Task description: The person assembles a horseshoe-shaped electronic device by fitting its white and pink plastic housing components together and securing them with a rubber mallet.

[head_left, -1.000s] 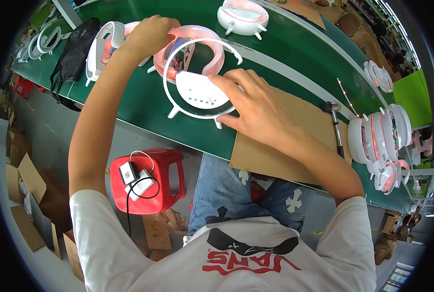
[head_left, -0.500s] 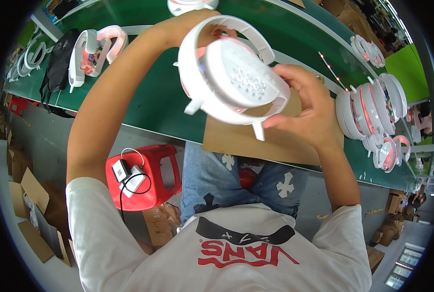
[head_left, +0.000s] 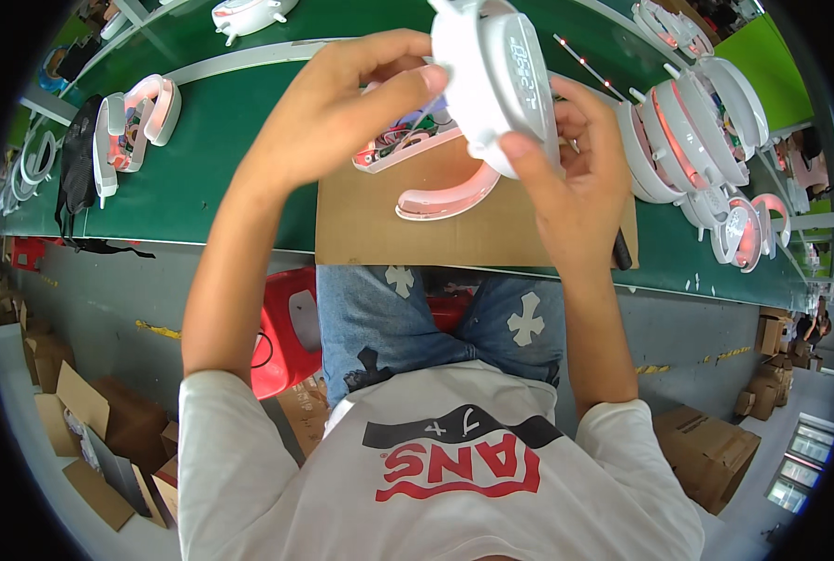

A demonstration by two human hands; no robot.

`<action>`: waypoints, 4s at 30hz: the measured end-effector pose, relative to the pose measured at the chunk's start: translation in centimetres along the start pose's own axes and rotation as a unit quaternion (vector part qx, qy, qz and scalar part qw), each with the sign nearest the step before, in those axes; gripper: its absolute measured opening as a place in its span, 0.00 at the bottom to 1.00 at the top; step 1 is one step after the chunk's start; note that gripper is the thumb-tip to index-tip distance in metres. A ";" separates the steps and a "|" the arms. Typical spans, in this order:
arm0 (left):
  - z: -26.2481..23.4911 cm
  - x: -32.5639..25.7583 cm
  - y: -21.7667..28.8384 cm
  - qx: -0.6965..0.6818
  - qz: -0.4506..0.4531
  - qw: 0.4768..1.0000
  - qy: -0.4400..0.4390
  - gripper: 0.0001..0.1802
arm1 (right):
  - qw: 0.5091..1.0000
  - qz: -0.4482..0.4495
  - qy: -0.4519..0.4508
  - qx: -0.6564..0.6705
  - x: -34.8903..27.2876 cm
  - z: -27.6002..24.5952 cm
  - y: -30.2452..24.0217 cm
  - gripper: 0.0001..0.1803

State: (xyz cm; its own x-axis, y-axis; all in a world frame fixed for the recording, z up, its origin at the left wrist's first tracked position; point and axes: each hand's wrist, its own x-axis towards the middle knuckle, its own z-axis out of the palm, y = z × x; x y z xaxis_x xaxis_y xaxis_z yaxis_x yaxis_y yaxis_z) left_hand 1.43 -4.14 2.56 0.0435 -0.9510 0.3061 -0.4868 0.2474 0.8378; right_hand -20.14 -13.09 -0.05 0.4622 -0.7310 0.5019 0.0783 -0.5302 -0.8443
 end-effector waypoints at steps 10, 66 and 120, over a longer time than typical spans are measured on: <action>-1.4 -0.3 2.8 -0.234 -0.111 0.964 0.064 0.21 | 0.913 -0.266 -0.113 -0.289 3.5 -2.0 -5.3 0.24; 2.0 -5.1 -3.7 0.262 0.051 0.954 0.137 0.08 | 0.952 0.071 -0.298 -0.020 8.7 -2.4 5.1 0.27; 3.7 -3.0 -3.9 0.342 0.151 0.922 0.103 0.16 | 0.934 0.139 -0.309 0.112 4.5 -3.7 8.1 0.30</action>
State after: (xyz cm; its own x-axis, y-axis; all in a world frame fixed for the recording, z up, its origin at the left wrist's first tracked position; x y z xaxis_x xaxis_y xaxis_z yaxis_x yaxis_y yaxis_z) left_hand -0.04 -2.99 -3.30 -0.0543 -0.7853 0.6167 -0.9371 0.2534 0.2402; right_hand -20.73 -22.24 -3.94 0.9085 -0.4028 0.1108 0.0295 -0.2028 -0.9788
